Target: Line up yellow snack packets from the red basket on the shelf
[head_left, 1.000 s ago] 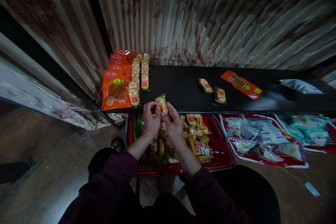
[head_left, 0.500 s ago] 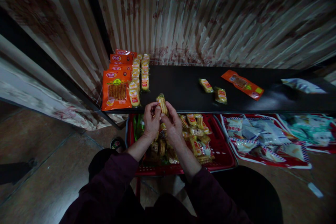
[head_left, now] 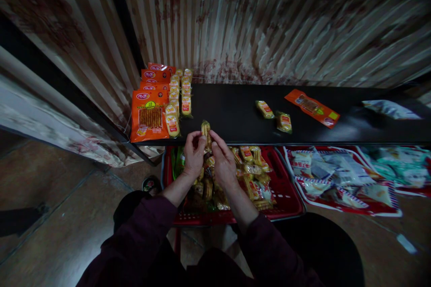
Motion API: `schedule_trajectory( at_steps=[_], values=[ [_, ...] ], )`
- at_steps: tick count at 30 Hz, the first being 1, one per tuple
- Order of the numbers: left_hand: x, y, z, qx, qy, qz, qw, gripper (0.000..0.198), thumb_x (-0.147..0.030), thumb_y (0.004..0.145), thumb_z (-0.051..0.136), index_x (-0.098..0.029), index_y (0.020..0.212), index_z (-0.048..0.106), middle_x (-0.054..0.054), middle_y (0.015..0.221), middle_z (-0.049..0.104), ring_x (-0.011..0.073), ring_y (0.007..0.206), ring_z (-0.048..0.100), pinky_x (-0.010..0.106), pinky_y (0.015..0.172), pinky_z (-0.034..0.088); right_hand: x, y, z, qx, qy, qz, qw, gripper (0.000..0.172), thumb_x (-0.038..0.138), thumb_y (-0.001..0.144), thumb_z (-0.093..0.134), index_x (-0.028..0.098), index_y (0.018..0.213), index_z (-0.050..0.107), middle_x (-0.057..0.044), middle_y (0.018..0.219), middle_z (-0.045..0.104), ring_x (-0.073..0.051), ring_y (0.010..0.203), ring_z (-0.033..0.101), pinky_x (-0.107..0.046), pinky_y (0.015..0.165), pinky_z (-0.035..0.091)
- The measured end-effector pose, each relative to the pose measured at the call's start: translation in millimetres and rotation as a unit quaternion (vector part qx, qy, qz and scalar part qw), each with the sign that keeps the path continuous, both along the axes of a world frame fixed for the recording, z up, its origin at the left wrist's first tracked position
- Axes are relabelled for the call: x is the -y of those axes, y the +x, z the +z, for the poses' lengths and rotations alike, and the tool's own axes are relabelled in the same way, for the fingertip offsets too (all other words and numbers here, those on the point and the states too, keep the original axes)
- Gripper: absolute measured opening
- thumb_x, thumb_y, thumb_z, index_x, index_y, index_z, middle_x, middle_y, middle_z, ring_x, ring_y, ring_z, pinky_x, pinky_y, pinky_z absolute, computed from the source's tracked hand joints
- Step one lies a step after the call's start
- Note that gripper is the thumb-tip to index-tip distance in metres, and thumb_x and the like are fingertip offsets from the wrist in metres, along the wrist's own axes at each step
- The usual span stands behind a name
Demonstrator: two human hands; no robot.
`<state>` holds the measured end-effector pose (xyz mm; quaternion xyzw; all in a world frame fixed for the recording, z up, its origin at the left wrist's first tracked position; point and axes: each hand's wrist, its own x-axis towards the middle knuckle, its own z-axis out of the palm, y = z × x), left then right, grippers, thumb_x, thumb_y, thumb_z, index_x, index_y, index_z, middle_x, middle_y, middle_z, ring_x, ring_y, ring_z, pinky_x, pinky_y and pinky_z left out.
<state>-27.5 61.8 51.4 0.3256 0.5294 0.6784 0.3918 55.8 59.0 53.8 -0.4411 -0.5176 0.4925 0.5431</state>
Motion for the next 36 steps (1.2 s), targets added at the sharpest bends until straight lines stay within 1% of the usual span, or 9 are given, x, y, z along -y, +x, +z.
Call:
schedule_trajectory(
  at_steps=[3,6,10,13,17,20,26,30,36],
  values=[
    [0,0,-1.9,-0.001,0.0,-0.004,1.0,0.02,-0.034,0.081,0.056,-0.018,0.094,0.055,0.003,0.089,0.062,0.0146,0.084,0.058,0.029,0.082,0.045,-2,1,-2.9,0.016,0.013,-0.001,1.0,0.034,0.037,0.087,0.054,0.027,0.117,0.062,-0.003,0.132,0.056,-0.021,0.126,0.047,-0.046,0.111,0.03],
    [0,-1,-3.3,0.013,0.004,-0.002,1.0,0.021,-0.035,0.081,0.056,-0.019,0.094,0.055,0.004,0.093,0.062,0.0149,0.088,0.058,0.028,0.083,0.045,-3,1,-0.9,0.035,0.032,-0.006,0.999,0.033,0.036,0.086,0.054,0.026,0.116,0.063,-0.005,0.133,0.056,-0.02,0.125,0.048,-0.045,0.11,0.033],
    [0,0,-4.7,0.056,0.0,0.001,0.998,0.022,-0.037,0.08,0.058,-0.02,0.094,0.056,0.004,0.097,0.063,0.0152,0.091,0.058,0.028,0.085,0.045,-5,0,6.0,0.094,0.061,-0.013,0.994,0.032,0.035,0.086,0.054,0.024,0.115,0.063,-0.007,0.131,0.056,-0.02,0.122,0.051,-0.043,0.106,0.038],
    [-1,1,-5.0,0.099,-0.016,0.001,0.995,0.022,-0.035,0.078,0.058,-0.02,0.094,0.057,0.004,0.098,0.063,0.015,0.091,0.058,0.028,0.084,0.045,-5,0,8.6,0.136,0.093,-0.023,0.986,0.031,0.033,0.087,0.053,0.023,0.114,0.064,-0.008,0.129,0.057,-0.02,0.12,0.052,-0.042,0.105,0.039],
    [-1,2,-3.3,0.164,-0.039,-0.006,0.986,0.019,-0.031,0.077,0.058,-0.02,0.091,0.057,0.002,0.093,0.064,0.0142,0.085,0.059,0.027,0.08,0.046,-5,-1,9.0,0.183,0.123,-0.032,0.975,0.03,0.03,0.087,0.052,0.022,0.113,0.064,-0.009,0.127,0.058,-0.021,0.119,0.052,-0.042,0.104,0.04],
    [-1,2,-2.2,0.193,-0.045,-0.006,0.98,0.019,-0.028,0.074,0.057,-0.02,0.091,0.057,0.002,0.09,0.065,0.0136,0.082,0.059,0.027,0.078,0.046,-4,-1,9.8,0.217,0.148,-0.039,0.964,0.03,0.029,0.088,0.051,0.021,0.113,0.064,-0.01,0.126,0.059,-0.021,0.118,0.052,-0.042,0.102,0.041],
    [1,3,-5.3,0.268,-0.068,-0.028,0.961,0.024,-0.022,0.067,0.059,-0.02,0.091,0.058,-0.001,0.087,0.066,0.0128,0.081,0.061,0.026,0.079,0.045,-3,-1,12.9,0.302,0.197,-0.055,0.931,0.03,0.029,0.089,0.049,0.024,0.114,0.064,-0.008,0.125,0.06,-0.022,0.119,0.05,-0.047,0.103,0.039],
    [1,2,-6.7,0.318,-0.08,-0.038,0.944,0.026,-0.021,0.064,0.061,-0.021,0.089,0.056,-0.002,0.08,0.064,0.0115,0.076,0.06,0.024,0.076,0.045,0,-2,15.1,0.309,0.202,-0.052,0.928,0.031,0.028,0.089,0.048,0.022,0.115,0.063,-0.009,0.124,0.06,-0.022,0.116,0.052,-0.045,0.101,0.041],
    [0,1,-7.8,0.333,-0.078,-0.048,0.938,0.029,-0.021,0.061,0.062,-0.021,0.089,0.055,-0.002,0.08,0.064,0.0125,0.076,0.061,0.027,0.078,0.045,1,-2,17.3,0.298,0.185,-0.062,0.934,0.031,0.03,0.087,0.05,0.021,0.115,0.061,-0.011,0.122,0.059,-0.023,0.115,0.052,-0.044,0.099,0.042]
  ],
)
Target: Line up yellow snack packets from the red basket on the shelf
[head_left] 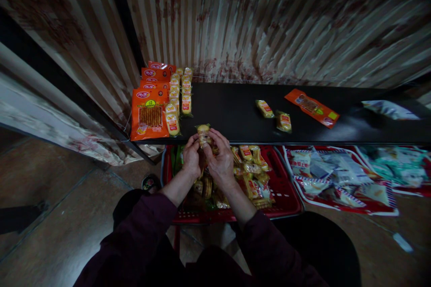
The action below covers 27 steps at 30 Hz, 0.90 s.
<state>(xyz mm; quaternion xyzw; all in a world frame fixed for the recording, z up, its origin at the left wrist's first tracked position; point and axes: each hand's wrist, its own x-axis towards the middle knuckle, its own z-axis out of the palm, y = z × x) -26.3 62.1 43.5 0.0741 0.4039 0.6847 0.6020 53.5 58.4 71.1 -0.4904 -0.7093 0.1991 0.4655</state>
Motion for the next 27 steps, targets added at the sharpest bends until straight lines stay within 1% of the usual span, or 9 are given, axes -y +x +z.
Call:
schedule_trajectory(
  at_steps=[3,6,9,12,15,18,21,24,27],
  values=[
    [-1,-1,-0.2,0.029,0.006,-0.012,0.999,0.031,-0.019,0.06,0.064,-0.021,0.09,0.054,-0.002,0.081,0.064,0.0133,0.077,0.062,0.029,0.079,0.046,-1,1,-2.4,-0.005,0.003,-0.022,1.0,0.032,0.031,0.086,0.053,0.016,0.113,0.06,-0.014,0.121,0.058,-0.024,0.115,0.051,-0.043,0.098,0.043],
    [-1,-2,-0.5,0.055,0.009,-0.013,0.998,0.034,-0.016,0.059,0.064,-0.021,0.091,0.052,-0.002,0.081,0.063,0.0124,0.076,0.062,0.028,0.079,0.047,-2,2,-7.1,0.002,0.003,-0.032,0.999,0.033,0.033,0.085,0.054,0.017,0.113,0.059,-0.013,0.115,0.061,-0.024,0.113,0.052,-0.045,0.098,0.043],
    [-1,-3,-0.9,0.041,0.001,-0.008,0.999,0.037,-0.016,0.06,0.064,-0.023,0.093,0.05,-0.003,0.08,0.063,0.0118,0.073,0.061,0.027,0.074,0.047,-2,3,-11.3,0.007,0.005,-0.03,0.999,0.03,0.033,0.086,0.053,0.021,0.112,0.06,-0.01,0.113,0.063,-0.024,0.115,0.051,-0.047,0.1,0.04],
    [-1,-3,-1.3,0.015,-0.004,-0.015,1.0,0.037,-0.019,0.061,0.065,-0.025,0.093,0.048,-0.005,0.077,0.062,0.0114,0.07,0.06,0.026,0.07,0.046,-2,3,-13.0,0.009,0.007,-0.023,1.0,0.028,0.032,0.086,0.052,0.022,0.112,0.06,-0.009,0.114,0.063,-0.024,0.116,0.05,-0.047,0.101,0.039],
    [-1,-3,-1.7,0.008,-0.004,-0.022,1.0,0.035,-0.02,0.061,0.065,-0.025,0.091,0.048,-0.006,0.076,0.06,0.0108,0.069,0.059,0.025,0.069,0.046,-2,3,-13.0,0.013,0.013,-0.021,1.0,0.03,0.031,0.087,0.05,0.022,0.113,0.059,-0.009,0.115,0.062,-0.024,0.116,0.051,-0.047,0.101,0.04],
    [-1,-3,-1.9,0.013,-0.008,-0.024,1.0,0.035,-0.02,0.06,0.065,-0.024,0.092,0.05,-0.004,0.078,0.062,0.0118,0.071,0.06,0.026,0.069,0.046,-1,4,-12.5,0.019,0.024,-0.02,0.999,0.031,0.032,0.086,0.05,0.022,0.115,0.059,-0.01,0.116,0.062,-0.025,0.115,0.051,-0.048,0.101,0.04],
    [-2,-2,-1.4,0.028,-0.009,-0.021,0.999,0.03,-0.022,0.063,0.064,-0.023,0.091,0.053,-0.003,0.082,0.063,0.0124,0.075,0.06,0.026,0.072,0.046,-1,5,-12.3,0.026,0.033,-0.022,0.999,0.032,0.032,0.087,0.051,0.021,0.115,0.06,-0.011,0.115,0.061,-0.025,0.115,0.05,-0.048,0.101,0.04],
    [-2,-1,0.0,0.05,0.004,-0.009,0.999,0.022,-0.025,0.067,0.063,-0.021,0.087,0.055,-0.003,0.083,0.062,0.0108,0.077,0.06,0.025,0.076,0.046,0,5,-12.6,0.038,0.038,-0.02,0.998,0.034,0.032,0.087,0.05,0.02,0.118,0.059,-0.012,0.118,0.06,-0.025,0.116,0.049,-0.048,0.101,0.04],
    [-2,-1,1.5,0.063,0.014,-0.006,0.998,0.021,-0.024,0.067,0.065,-0.02,0.085,0.055,-0.003,0.082,0.061,0.0097,0.076,0.059,0.024,0.076,0.045,0,6,-12.6,0.051,0.038,-0.013,0.998,0.036,0.032,0.088,0.048,0.022,0.122,0.058,-0.01,0.122,0.058,-0.025,0.118,0.048,-0.049,0.102,0.039]
  ],
)
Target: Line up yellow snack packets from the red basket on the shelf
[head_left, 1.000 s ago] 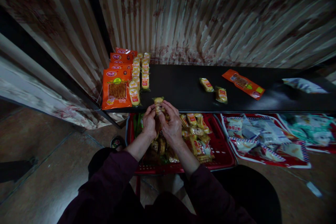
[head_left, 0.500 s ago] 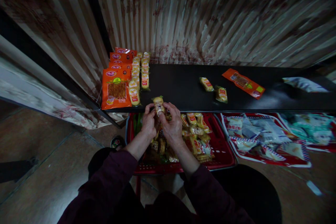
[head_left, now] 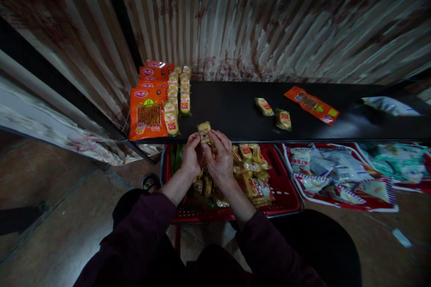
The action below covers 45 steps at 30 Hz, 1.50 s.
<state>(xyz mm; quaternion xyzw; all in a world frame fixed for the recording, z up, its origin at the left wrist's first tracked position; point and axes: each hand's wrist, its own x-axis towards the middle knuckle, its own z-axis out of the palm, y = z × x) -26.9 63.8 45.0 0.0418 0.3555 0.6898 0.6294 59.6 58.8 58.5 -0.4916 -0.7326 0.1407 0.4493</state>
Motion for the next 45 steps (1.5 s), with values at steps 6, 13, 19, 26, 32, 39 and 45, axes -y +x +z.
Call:
schedule_trajectory(
  at_steps=[6,13,19,26,32,39,45],
  values=[
    [0,1,0.8,0.002,0.0,-0.005,1.0,0.023,-0.021,0.065,0.066,-0.02,0.085,0.054,-0.003,0.08,0.062,0.0102,0.074,0.059,0.024,0.073,0.045,0,2,3.0,0.032,0.017,0.016,0.999,0.036,0.026,0.09,0.045,0.022,0.123,0.057,-0.009,0.126,0.058,-0.025,0.122,0.044,-0.049,0.104,0.037],
    [1,0,5.2,0.04,-0.005,0.0,0.999,0.02,-0.014,0.061,0.066,-0.017,0.076,0.055,-0.005,0.071,0.06,0.0058,0.062,0.055,0.018,0.062,0.041,0,2,5.5,0.055,0.054,0.016,0.997,0.026,0.023,0.09,0.047,0.023,0.11,0.065,-0.007,0.118,0.062,-0.023,0.111,0.049,-0.045,0.097,0.042],
    [1,-2,9.8,0.043,-0.01,0.003,0.999,0.024,-0.016,0.06,0.07,-0.017,0.079,0.055,-0.005,0.072,0.06,0.0061,0.062,0.055,0.018,0.059,0.04,-2,5,1.8,0.073,0.079,0.006,0.994,0.023,0.022,0.09,0.049,0.021,0.105,0.066,-0.009,0.113,0.064,-0.024,0.105,0.051,-0.043,0.092,0.045],
    [2,-3,12.2,0.018,0.009,-0.019,1.0,0.025,-0.019,0.063,0.069,-0.019,0.084,0.055,-0.003,0.078,0.06,0.0085,0.066,0.055,0.02,0.06,0.041,-6,8,1.6,0.09,0.067,-0.008,0.994,0.027,0.023,0.091,0.046,0.02,0.111,0.063,-0.008,0.116,0.064,-0.024,0.108,0.051,-0.045,0.096,0.043],
    [1,-2,5.9,-0.02,0.027,-0.007,0.999,0.028,-0.012,0.059,0.068,-0.02,0.084,0.056,-0.005,0.074,0.058,0.0072,0.069,0.054,0.018,0.065,0.041,-6,7,3.5,0.068,0.047,-0.007,0.997,0.03,0.03,0.09,0.048,0.016,0.113,0.061,-0.012,0.117,0.064,-0.024,0.108,0.054,-0.045,0.096,0.043],
    [-2,0,6.7,-0.034,0.024,-0.005,0.999,0.04,-0.014,0.061,0.071,-0.022,0.099,0.059,-0.002,0.089,0.064,0.0086,0.079,0.058,0.022,0.076,0.042,-6,4,4.8,0.046,0.024,-0.018,0.999,0.037,0.039,0.087,0.053,0.016,0.116,0.057,-0.015,0.117,0.063,-0.026,0.11,0.055,-0.046,0.094,0.046],
    [2,0,10.6,-0.059,0.025,-0.015,0.998,0.039,-0.02,0.063,0.073,-0.022,0.101,0.064,0.0,0.094,0.066,0.0116,0.088,0.059,0.025,0.084,0.043,-7,4,4.6,0.013,-0.023,-0.029,0.999,0.037,0.038,0.089,0.049,0.016,0.118,0.055,-0.014,0.116,0.064,-0.026,0.107,0.058,-0.045,0.091,0.049]
  ],
)
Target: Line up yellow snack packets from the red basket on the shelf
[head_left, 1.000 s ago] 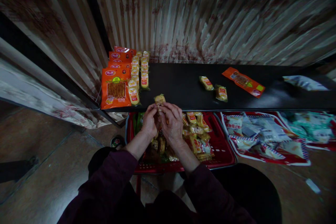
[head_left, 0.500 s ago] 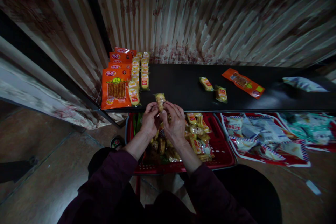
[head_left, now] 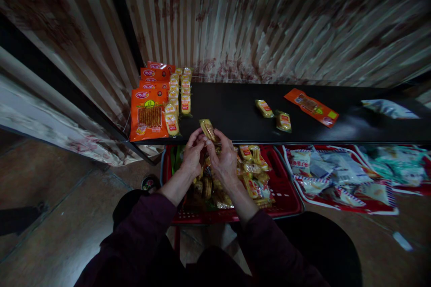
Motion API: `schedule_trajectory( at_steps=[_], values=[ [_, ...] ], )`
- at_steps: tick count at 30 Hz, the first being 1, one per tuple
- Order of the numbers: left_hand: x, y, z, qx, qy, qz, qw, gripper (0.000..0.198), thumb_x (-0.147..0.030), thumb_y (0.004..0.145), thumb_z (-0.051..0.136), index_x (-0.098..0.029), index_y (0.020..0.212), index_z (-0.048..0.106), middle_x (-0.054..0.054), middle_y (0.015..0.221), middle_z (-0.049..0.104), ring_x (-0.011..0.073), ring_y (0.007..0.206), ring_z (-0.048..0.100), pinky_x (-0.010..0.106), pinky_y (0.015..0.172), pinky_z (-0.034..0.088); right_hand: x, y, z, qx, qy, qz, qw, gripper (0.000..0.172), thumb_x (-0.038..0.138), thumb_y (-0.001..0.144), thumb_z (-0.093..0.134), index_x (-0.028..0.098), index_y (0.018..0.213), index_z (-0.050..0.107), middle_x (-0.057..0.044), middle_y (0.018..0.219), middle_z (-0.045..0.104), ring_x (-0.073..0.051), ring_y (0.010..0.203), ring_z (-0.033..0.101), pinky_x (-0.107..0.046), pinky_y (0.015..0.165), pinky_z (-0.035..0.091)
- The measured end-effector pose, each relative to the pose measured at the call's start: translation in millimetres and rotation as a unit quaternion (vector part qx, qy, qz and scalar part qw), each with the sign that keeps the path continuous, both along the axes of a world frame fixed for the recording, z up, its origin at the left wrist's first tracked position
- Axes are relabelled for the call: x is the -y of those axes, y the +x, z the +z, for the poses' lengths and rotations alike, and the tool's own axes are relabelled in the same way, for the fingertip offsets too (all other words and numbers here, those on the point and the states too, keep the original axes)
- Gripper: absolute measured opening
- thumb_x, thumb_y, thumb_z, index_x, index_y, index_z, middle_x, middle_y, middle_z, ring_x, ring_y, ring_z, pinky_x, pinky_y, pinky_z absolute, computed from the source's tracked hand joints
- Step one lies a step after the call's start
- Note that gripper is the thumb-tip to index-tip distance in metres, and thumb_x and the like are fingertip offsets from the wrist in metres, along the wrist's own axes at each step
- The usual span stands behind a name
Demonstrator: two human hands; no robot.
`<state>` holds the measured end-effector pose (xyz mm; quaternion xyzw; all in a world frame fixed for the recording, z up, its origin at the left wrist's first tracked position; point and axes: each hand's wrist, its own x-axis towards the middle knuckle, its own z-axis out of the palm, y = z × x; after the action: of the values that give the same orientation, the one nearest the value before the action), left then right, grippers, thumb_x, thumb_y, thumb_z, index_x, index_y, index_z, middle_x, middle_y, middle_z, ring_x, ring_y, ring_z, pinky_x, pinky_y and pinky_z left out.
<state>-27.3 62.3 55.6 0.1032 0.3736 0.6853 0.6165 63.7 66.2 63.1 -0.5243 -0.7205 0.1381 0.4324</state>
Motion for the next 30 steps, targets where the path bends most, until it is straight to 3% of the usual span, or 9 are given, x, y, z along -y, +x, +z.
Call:
schedule_trajectory(
  at_steps=[5,11,16,23,30],
  values=[
    [2,2,0.4,-0.03,0.028,-0.019,0.999,0.042,-0.025,0.066,0.074,-0.024,0.106,0.063,0.001,0.102,0.065,0.0142,0.093,0.06,0.027,0.084,0.045,-1,0,-2.6,-0.063,-0.044,-0.007,0.997,0.036,0.036,0.089,0.046,0.018,0.12,0.054,-0.012,0.116,0.065,-0.024,0.104,0.062,-0.042,0.089,0.05],
    [1,5,0.4,-0.087,0.059,-0.004,0.995,0.041,-0.021,0.067,0.072,-0.023,0.107,0.062,0.003,0.105,0.065,0.0164,0.099,0.058,0.031,0.088,0.044,-2,-1,-1.4,-0.122,-0.092,0.013,0.988,0.036,0.036,0.09,0.044,0.019,0.121,0.052,-0.012,0.121,0.063,-0.023,0.11,0.06,-0.041,0.093,0.049],
    [0,5,0.8,-0.145,0.066,0.024,0.987,0.036,-0.02,0.069,0.07,-0.022,0.105,0.062,0.003,0.104,0.064,0.0158,0.099,0.057,0.03,0.089,0.044,-3,-1,-3.4,-0.15,-0.114,0.013,0.982,0.033,0.037,0.09,0.045,0.019,0.117,0.051,-0.012,0.114,0.065,-0.024,0.104,0.063,-0.039,0.086,0.052],
    [-1,5,-3.5,-0.172,0.04,0.049,0.983,0.045,-0.02,0.069,0.069,-0.023,0.113,0.057,0.004,0.102,0.062,0.0131,0.085,0.058,0.028,0.08,0.046,-10,-1,-16.3,-0.182,-0.095,0.025,0.978,0.031,0.037,0.09,0.046,0.019,0.115,0.051,-0.012,0.111,0.065,-0.022,0.102,0.063,-0.041,0.088,0.051],
    [-4,5,-8.5,-0.222,0.071,0.057,0.971,0.034,-0.016,0.072,0.064,-0.02,0.106,0.061,0.005,0.103,0.064,0.0158,0.095,0.058,0.029,0.087,0.045,-17,-4,-13.8,-0.211,-0.076,-0.017,0.974,0.029,0.035,0.086,0.052,0.018,0.109,0.051,-0.01,0.104,0.061,-0.02,0.093,0.061,-0.038,0.084,0.051]
  ],
)
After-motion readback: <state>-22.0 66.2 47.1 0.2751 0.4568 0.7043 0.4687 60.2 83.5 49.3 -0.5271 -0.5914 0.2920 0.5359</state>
